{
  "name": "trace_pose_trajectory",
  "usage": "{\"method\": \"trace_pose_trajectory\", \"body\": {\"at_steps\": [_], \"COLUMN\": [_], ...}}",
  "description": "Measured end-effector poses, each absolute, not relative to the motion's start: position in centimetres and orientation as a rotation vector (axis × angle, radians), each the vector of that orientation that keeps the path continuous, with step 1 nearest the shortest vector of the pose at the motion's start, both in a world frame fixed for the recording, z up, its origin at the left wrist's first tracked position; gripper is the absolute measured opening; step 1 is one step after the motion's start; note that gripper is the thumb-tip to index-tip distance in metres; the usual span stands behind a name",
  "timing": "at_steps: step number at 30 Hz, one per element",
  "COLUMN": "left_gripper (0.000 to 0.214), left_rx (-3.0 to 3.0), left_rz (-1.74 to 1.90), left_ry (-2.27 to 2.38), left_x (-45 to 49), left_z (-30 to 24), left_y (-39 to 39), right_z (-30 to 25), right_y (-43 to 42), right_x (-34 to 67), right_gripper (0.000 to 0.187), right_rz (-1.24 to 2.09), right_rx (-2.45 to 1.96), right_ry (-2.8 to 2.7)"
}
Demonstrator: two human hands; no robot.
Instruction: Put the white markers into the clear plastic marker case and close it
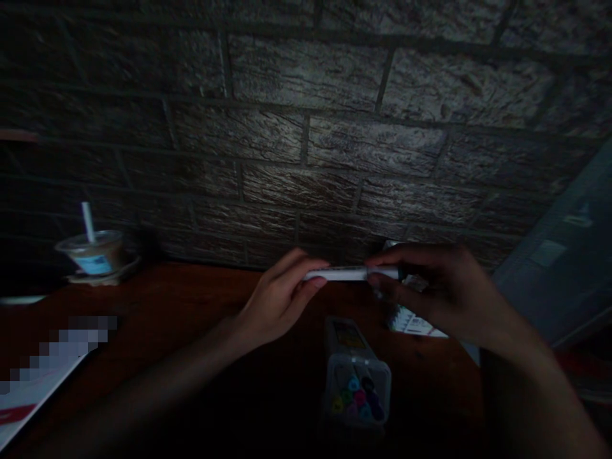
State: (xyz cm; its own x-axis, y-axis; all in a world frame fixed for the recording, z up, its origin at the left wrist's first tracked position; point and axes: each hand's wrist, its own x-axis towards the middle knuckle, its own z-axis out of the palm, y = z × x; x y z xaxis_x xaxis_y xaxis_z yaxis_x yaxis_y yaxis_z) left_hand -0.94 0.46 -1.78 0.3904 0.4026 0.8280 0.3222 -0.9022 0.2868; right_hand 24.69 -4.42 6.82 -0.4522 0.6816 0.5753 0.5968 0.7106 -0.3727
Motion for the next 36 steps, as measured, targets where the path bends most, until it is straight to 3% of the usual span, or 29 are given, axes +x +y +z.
{"method": "trace_pose_trajectory", "body": {"at_steps": [14,20,28,36], "left_gripper": [0.02,0.027,0.021,0.02], "left_rx": [2.455,2.434,2.491,2.676], "left_rz": [1.768,1.672,1.611,1.444], "left_ry": [0.604,0.582,0.644,0.636], "left_x": [-1.2,-1.2,-1.4,-0.9], "left_z": [-1.2,-1.4,-1.0,-1.1], "left_y": [0.7,0.5,0.0,-0.6], "right_z": [6.2,6.4,6.7,6.8], "right_y": [-3.5,-3.5,-4.0,-4.5], "right_x": [24.8,25.0,24.7,24.2], "right_gripper": [0.016,0.01,0.022,0.019], "right_rz": [0.21,0.116,0.14,0.175], "right_rx": [-0.974,-0.926,-0.972,-1.003], "right_ry": [-2.201,-2.167,-2.178,-2.22]}}
